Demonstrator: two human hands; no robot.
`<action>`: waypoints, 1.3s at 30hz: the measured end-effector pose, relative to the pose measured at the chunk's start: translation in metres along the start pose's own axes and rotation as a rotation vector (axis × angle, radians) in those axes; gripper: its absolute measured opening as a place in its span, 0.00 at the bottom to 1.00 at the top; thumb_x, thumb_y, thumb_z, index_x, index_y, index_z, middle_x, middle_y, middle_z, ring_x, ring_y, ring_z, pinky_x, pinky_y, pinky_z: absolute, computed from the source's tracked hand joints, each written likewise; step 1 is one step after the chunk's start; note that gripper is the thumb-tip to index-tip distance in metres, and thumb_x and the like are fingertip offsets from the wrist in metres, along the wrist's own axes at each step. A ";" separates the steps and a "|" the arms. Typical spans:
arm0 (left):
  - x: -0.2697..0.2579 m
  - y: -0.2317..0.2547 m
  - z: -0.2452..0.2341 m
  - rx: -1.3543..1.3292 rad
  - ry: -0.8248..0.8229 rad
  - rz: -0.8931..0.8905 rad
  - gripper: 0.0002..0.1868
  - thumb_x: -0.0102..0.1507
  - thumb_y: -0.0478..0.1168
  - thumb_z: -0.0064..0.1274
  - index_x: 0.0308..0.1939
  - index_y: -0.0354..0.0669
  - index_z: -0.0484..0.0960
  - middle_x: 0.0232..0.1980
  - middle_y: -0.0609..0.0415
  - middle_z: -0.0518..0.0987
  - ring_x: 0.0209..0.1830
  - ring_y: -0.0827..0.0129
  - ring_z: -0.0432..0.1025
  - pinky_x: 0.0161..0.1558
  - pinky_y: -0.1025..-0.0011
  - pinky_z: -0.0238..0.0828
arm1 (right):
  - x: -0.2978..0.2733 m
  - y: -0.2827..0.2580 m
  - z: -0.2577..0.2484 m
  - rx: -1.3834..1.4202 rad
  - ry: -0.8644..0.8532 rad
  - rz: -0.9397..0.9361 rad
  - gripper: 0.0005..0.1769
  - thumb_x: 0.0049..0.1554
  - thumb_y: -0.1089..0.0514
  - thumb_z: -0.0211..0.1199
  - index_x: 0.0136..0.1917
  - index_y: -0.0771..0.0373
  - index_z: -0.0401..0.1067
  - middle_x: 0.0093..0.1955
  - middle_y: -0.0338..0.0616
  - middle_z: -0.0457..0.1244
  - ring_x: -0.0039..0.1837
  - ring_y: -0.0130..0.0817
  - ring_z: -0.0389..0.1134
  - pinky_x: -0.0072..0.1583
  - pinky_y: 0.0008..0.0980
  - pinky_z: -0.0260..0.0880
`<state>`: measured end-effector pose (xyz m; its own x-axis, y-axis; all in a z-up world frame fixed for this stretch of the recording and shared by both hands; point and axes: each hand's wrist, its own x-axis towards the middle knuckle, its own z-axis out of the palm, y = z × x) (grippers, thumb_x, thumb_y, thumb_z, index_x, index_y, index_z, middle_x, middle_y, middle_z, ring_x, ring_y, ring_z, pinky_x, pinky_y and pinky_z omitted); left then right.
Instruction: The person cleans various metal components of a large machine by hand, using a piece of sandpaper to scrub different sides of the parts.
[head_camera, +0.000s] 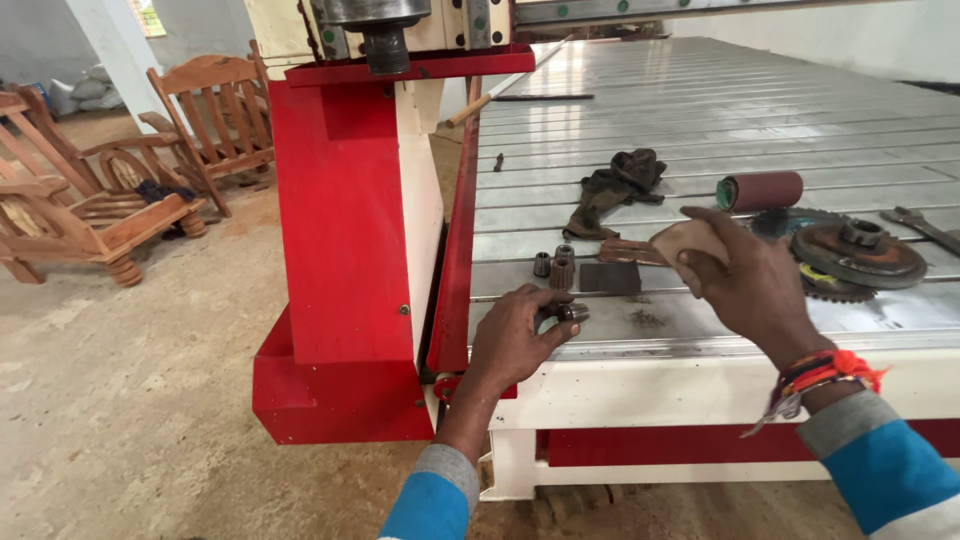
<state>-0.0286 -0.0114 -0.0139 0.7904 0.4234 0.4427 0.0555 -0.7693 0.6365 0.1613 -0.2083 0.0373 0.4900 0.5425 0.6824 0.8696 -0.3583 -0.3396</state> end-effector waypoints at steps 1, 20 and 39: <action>0.001 0.001 0.000 0.001 -0.004 0.003 0.22 0.57 0.49 0.66 0.53 0.49 0.85 0.49 0.55 0.83 0.51 0.62 0.77 0.50 0.61 0.76 | 0.000 0.000 -0.001 0.000 0.003 0.004 0.26 0.57 0.52 0.65 0.68 0.54 0.71 0.46 0.53 0.71 0.45 0.55 0.73 0.47 0.50 0.71; 0.002 0.003 0.000 -0.075 -0.003 -0.026 0.17 0.56 0.46 0.67 0.47 0.46 0.86 0.47 0.54 0.86 0.45 0.65 0.81 0.46 0.64 0.78 | -0.006 0.029 0.017 -0.279 -0.286 0.068 0.14 0.55 0.56 0.60 0.56 0.54 0.74 0.50 0.50 0.71 0.53 0.55 0.72 0.53 0.54 0.71; 0.005 -0.003 0.002 -0.114 -0.018 -0.038 0.18 0.55 0.46 0.68 0.48 0.48 0.86 0.48 0.57 0.86 0.45 0.69 0.81 0.46 0.67 0.78 | -0.002 0.016 0.019 -0.411 -0.408 -0.019 0.21 0.58 0.46 0.57 0.61 0.55 0.67 0.48 0.53 0.69 0.50 0.56 0.73 0.51 0.55 0.72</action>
<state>-0.0237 -0.0079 -0.0148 0.8000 0.4419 0.4058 0.0167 -0.6926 0.7211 0.1758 -0.2011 0.0185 0.5287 0.7716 0.3538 0.8237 -0.5670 0.0058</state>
